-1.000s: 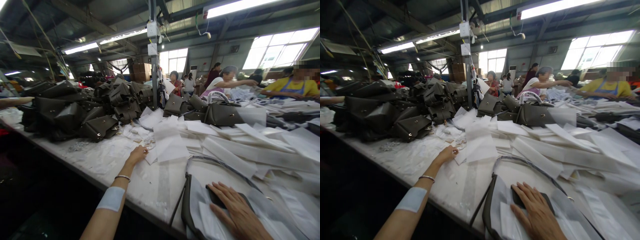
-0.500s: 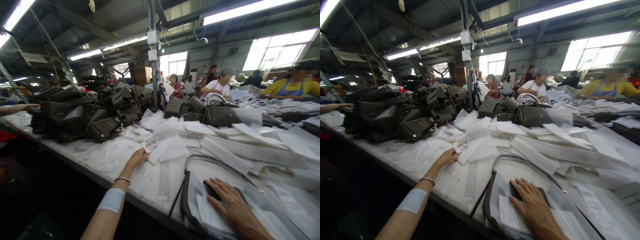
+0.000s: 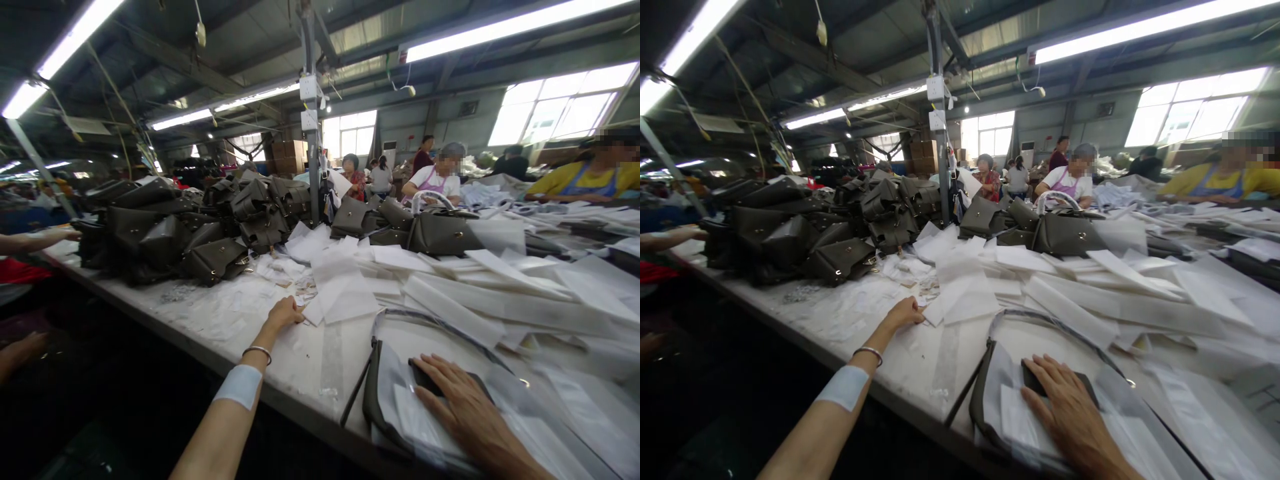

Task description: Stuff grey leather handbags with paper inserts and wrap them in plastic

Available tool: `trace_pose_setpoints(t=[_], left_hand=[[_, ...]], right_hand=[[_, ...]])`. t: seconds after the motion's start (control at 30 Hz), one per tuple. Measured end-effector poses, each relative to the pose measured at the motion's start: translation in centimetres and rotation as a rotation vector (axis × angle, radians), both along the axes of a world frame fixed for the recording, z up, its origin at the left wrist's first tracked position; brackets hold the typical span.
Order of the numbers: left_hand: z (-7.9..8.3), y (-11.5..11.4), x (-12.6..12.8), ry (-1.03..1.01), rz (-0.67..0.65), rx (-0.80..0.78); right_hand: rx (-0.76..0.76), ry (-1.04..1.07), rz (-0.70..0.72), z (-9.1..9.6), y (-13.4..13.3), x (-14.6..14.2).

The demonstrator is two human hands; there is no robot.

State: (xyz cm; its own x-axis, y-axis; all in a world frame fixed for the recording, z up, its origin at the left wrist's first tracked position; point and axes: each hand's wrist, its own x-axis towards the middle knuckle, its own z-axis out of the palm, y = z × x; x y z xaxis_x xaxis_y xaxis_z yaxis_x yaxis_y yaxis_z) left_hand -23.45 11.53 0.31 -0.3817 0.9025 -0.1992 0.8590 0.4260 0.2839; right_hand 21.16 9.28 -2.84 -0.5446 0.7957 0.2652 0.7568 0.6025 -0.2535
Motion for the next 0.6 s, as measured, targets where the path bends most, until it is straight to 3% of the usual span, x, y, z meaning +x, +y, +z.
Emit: trace_pose_setpoints(t=[0.13,0.33,0.47,0.6], left_hand=[[-0.1,0.4,1.0,0.018,0.04,0.096],[-0.3,2.6,1.9,-0.089,0.057,0.102],[-0.2,2.7,1.0,-0.225,0.109,0.137],[1.0,1.1,-1.0,-0.389,0.179,0.258]], right_hand=[[0.001,0.004,0.007,0.1,-0.1,0.0],[0.002,0.007,0.0,0.1,0.0,-0.1],[0.003,0.017,0.002,0.0,0.0,0.0],[-0.003,0.032,0.005,-0.4,0.2,0.2]])
